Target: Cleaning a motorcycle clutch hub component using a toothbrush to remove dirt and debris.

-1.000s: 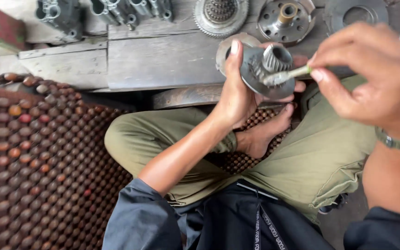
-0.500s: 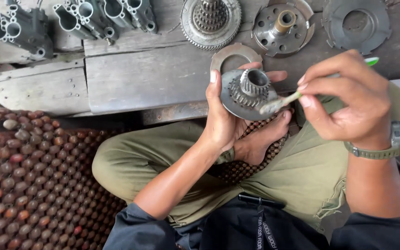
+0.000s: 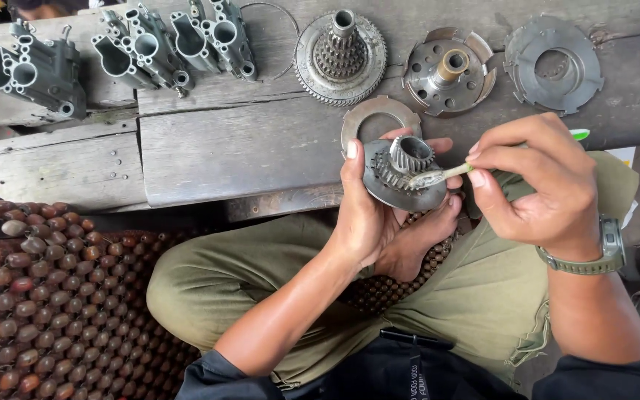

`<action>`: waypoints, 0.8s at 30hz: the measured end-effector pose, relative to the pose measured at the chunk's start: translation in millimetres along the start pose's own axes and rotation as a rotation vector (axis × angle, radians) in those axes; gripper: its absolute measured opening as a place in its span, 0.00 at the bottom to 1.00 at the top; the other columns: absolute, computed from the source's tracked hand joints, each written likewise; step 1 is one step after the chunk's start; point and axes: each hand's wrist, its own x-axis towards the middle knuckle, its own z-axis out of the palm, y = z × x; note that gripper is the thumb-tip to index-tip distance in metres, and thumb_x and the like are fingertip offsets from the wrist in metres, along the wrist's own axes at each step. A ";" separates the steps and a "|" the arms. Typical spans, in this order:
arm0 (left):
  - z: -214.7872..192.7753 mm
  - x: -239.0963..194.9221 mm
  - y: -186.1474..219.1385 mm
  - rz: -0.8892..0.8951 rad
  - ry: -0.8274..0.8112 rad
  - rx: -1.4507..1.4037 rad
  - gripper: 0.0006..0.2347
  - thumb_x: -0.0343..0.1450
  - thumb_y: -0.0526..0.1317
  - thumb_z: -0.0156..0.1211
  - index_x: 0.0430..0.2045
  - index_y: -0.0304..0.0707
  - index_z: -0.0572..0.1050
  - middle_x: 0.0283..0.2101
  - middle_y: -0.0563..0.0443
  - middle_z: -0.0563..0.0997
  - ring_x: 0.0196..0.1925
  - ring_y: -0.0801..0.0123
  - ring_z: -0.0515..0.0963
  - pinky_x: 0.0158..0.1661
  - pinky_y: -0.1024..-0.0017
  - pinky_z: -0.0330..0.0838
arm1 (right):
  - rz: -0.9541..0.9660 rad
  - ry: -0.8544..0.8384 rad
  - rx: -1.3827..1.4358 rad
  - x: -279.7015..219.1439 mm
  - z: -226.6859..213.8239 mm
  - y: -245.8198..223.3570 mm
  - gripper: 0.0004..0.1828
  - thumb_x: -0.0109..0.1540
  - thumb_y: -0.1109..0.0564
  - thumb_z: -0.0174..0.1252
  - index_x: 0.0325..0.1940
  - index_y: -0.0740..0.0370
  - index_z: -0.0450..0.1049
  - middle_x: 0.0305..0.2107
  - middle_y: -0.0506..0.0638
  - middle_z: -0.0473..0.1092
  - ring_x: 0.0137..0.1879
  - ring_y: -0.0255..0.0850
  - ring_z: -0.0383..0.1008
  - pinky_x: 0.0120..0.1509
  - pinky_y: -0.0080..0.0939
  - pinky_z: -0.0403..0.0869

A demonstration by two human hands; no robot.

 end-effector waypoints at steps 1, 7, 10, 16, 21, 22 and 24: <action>1.0 -1.1 0.5 0.002 -0.005 0.001 0.26 0.80 0.63 0.38 0.59 0.41 0.65 0.59 0.27 0.75 0.45 0.42 0.82 0.47 0.49 0.78 | -0.004 0.002 -0.003 0.9 -0.3 -1.6 0.03 0.67 0.69 0.58 0.39 0.74 0.75 0.38 0.65 0.74 0.41 0.52 0.74 0.49 0.50 0.67; 12.1 -7.0 3.6 0.027 0.052 0.126 0.30 0.76 0.65 0.37 0.58 0.37 0.65 0.57 0.29 0.77 0.46 0.43 0.82 0.44 0.50 0.78 | -0.041 -0.047 0.049 1.7 -1.0 -3.9 0.01 0.65 0.68 0.57 0.38 0.71 0.73 0.36 0.61 0.74 0.38 0.51 0.73 0.46 0.48 0.67; 13.2 -8.4 3.0 0.034 0.018 0.076 0.27 0.78 0.63 0.37 0.57 0.38 0.64 0.58 0.26 0.75 0.45 0.42 0.81 0.45 0.50 0.78 | -0.048 0.025 -0.016 3.0 -1.3 -4.4 0.02 0.66 0.68 0.57 0.39 0.73 0.73 0.36 0.65 0.74 0.39 0.52 0.73 0.46 0.49 0.67; 19.1 -14.0 4.3 -0.090 0.118 -0.050 0.28 0.76 0.66 0.38 0.55 0.44 0.68 0.57 0.28 0.76 0.45 0.44 0.81 0.49 0.50 0.77 | -0.083 -0.005 -0.022 0.7 -1.7 -2.8 0.01 0.64 0.67 0.57 0.39 0.68 0.74 0.36 0.61 0.74 0.37 0.50 0.73 0.46 0.50 0.67; 9.6 -12.6 -5.6 -0.054 0.080 -0.029 0.30 0.77 0.65 0.34 0.54 0.35 0.67 0.48 0.27 0.80 0.39 0.41 0.82 0.42 0.55 0.77 | -0.098 -0.005 0.013 1.7 -0.1 -7.1 0.04 0.63 0.65 0.55 0.34 0.68 0.73 0.33 0.60 0.73 0.34 0.48 0.72 0.42 0.48 0.67; 11.3 -13.1 -4.0 -0.051 0.078 -0.029 0.30 0.77 0.65 0.34 0.54 0.35 0.67 0.48 0.27 0.80 0.39 0.41 0.82 0.42 0.55 0.77 | -0.101 -0.005 0.013 2.2 -0.3 -7.3 0.04 0.63 0.65 0.55 0.34 0.68 0.73 0.33 0.60 0.73 0.34 0.48 0.72 0.42 0.48 0.67; 14.4 -14.2 -2.7 -0.082 0.114 -0.037 0.28 0.77 0.65 0.36 0.55 0.39 0.67 0.48 0.27 0.80 0.39 0.43 0.84 0.34 0.61 0.80 | -0.028 0.026 -0.040 1.7 -1.4 -7.4 0.02 0.65 0.67 0.55 0.38 0.70 0.72 0.35 0.62 0.74 0.37 0.50 0.72 0.46 0.48 0.68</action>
